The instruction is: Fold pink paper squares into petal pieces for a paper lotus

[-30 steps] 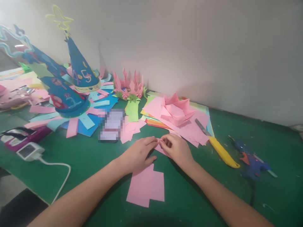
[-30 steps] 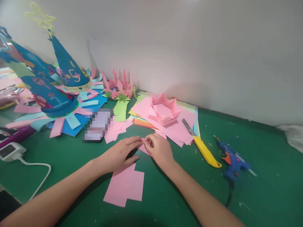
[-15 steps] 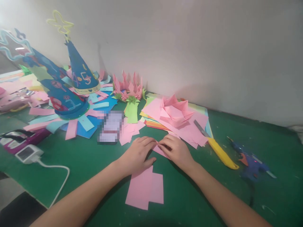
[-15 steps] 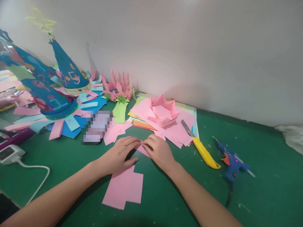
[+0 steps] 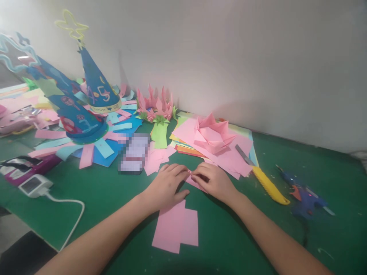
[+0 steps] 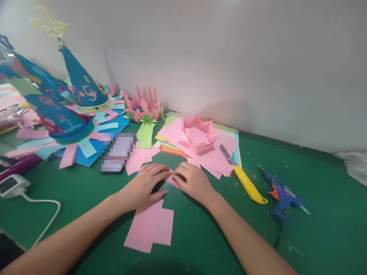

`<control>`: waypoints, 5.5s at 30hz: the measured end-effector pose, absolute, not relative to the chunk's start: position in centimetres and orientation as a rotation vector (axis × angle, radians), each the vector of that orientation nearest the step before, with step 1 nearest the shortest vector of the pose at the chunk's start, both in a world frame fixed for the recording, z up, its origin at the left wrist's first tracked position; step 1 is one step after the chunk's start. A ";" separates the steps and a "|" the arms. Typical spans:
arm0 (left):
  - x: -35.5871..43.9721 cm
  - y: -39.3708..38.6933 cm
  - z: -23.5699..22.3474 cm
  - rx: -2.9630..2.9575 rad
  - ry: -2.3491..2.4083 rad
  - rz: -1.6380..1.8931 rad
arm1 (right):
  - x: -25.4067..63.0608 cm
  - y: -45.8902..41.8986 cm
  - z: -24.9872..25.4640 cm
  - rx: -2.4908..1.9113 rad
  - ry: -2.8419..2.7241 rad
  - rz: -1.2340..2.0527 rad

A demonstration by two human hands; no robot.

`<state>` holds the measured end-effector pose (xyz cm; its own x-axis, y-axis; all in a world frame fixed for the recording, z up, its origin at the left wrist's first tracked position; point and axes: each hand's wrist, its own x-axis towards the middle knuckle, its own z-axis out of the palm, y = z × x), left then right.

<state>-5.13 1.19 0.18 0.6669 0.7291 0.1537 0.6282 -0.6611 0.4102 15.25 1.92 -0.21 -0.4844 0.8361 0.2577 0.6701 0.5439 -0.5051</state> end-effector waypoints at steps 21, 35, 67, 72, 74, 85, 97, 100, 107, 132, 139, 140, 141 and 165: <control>-5.2 1.1 0.2 2.586 1.114 0.429 | 15.8 2.5 -0.3 -1.069 -2.571 0.306; -5.2 1.1 0.0 2.615 1.133 0.450 | 15.7 2.4 -0.1 -1.053 -2.600 0.271; -5.2 1.3 -0.1 2.685 1.133 0.362 | 16.5 2.3 0.0 -1.094 -2.624 0.281; -5.3 1.3 0.0 2.709 1.134 0.340 | 16.7 2.2 -0.4 -1.070 -2.656 0.199; -5.2 1.4 0.2 2.711 1.137 0.331 | 16.7 2.2 -0.4 -1.059 -2.658 0.193; -5.1 1.4 0.4 2.682 1.137 0.342 | 16.9 1.8 0.5 -1.098 -2.656 0.212; -5.5 1.7 0.4 2.664 1.141 0.448 | 16.3 1.4 0.8 -1.151 -2.609 0.194; -5.8 2.0 0.3 2.650 1.118 0.532 | 15.7 1.7 0.4 -1.164 -2.620 0.143; -6.4 2.7 -0.1 2.563 0.972 0.647 | 15.7 2.2 -0.6 -1.119 -2.562 0.049; -5.7 2.9 -0.2 2.436 0.951 0.599 | 15.8 1.5 0.1 -0.863 -2.518 0.559; -5.4 2.4 0.2 2.406 1.006 0.592 | 16.1 1.7 0.3 -0.896 -2.447 0.706; -5.4 2.4 0.2 2.405 1.005 0.588 | 16.1 1.7 0.4 -0.907 -2.441 0.727; -5.4 2.5 0.2 2.402 1.002 0.586 | 16.1 1.7 0.5 -0.918 -2.434 0.746; -4.8 2.3 -0.4 2.295 1.129 0.623 | 14.1 1.7 -0.4 -1.153 -2.140 0.788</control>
